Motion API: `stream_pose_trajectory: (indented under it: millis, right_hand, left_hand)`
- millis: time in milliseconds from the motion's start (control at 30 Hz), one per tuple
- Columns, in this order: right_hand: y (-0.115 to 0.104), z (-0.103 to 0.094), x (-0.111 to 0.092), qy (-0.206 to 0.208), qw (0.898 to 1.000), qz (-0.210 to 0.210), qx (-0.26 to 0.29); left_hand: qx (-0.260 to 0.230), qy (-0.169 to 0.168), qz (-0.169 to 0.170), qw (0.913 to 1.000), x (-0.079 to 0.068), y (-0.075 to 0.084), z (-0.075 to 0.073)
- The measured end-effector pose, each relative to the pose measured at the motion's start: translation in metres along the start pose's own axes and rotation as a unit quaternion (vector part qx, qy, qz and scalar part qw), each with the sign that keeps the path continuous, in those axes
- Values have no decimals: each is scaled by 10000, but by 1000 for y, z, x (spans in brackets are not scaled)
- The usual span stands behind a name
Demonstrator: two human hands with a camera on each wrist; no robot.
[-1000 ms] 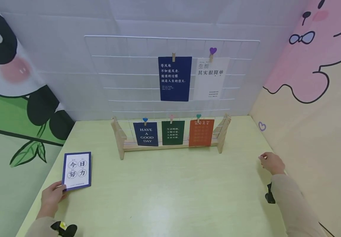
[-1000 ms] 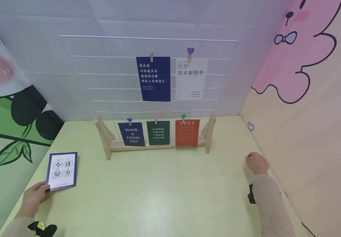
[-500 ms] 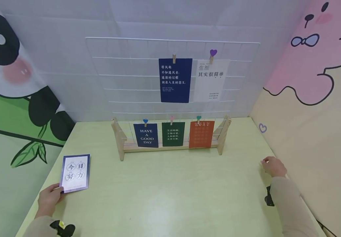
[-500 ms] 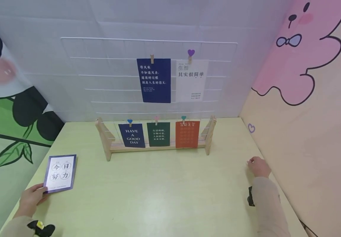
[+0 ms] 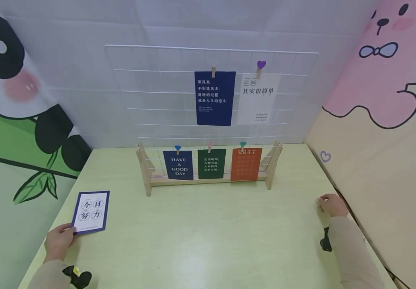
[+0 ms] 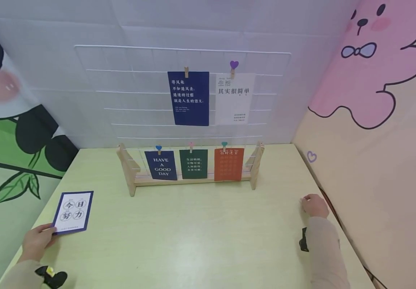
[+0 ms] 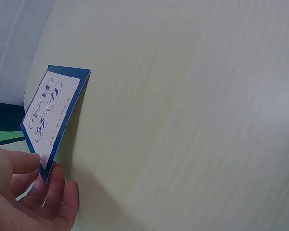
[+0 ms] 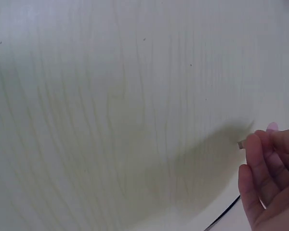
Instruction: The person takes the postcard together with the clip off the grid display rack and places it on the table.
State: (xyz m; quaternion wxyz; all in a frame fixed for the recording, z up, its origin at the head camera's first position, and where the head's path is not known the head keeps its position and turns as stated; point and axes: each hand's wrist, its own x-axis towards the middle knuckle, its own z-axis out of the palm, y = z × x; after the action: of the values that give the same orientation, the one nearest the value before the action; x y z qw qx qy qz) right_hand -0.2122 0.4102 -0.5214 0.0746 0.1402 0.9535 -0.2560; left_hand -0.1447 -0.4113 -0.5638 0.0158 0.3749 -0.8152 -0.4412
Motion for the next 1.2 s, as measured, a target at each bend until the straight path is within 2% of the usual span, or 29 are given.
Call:
stream_pose_trajectory:
  millis: [167,300,533,733,900,1000,1067,1200]
  right_hand:
    - [2,2,-1,83,9985,142,528]
    - [-1,5,3,169,9962,89,854]
    - [1,1,3,207,9954,202,911]
    - [4,-4,0,45,9951,245,962]
    - [-1,-7,1,238,9932,-212,1118]
    - [-9,-9,5,376,9901,-456,1272]
    - [-15,-10,11,359,9877,-595,1404]
    - [-13,-2,34,391,9814,-703,1742]
  left_hand:
    - [-19,-89,3,10000,-1,2,0]
    - [46,-67,-45,10000,4,-6,-2]
    - [175,-19,-38,9998,26,-24,6]
    - [319,-13,-116,9994,32,-26,10]
    - [378,142,92,9991,36,-24,10]
    - [253,289,231,9990,41,-20,13]
    - [187,394,305,9986,44,-15,15]
    - [3,400,437,9982,50,-5,20]
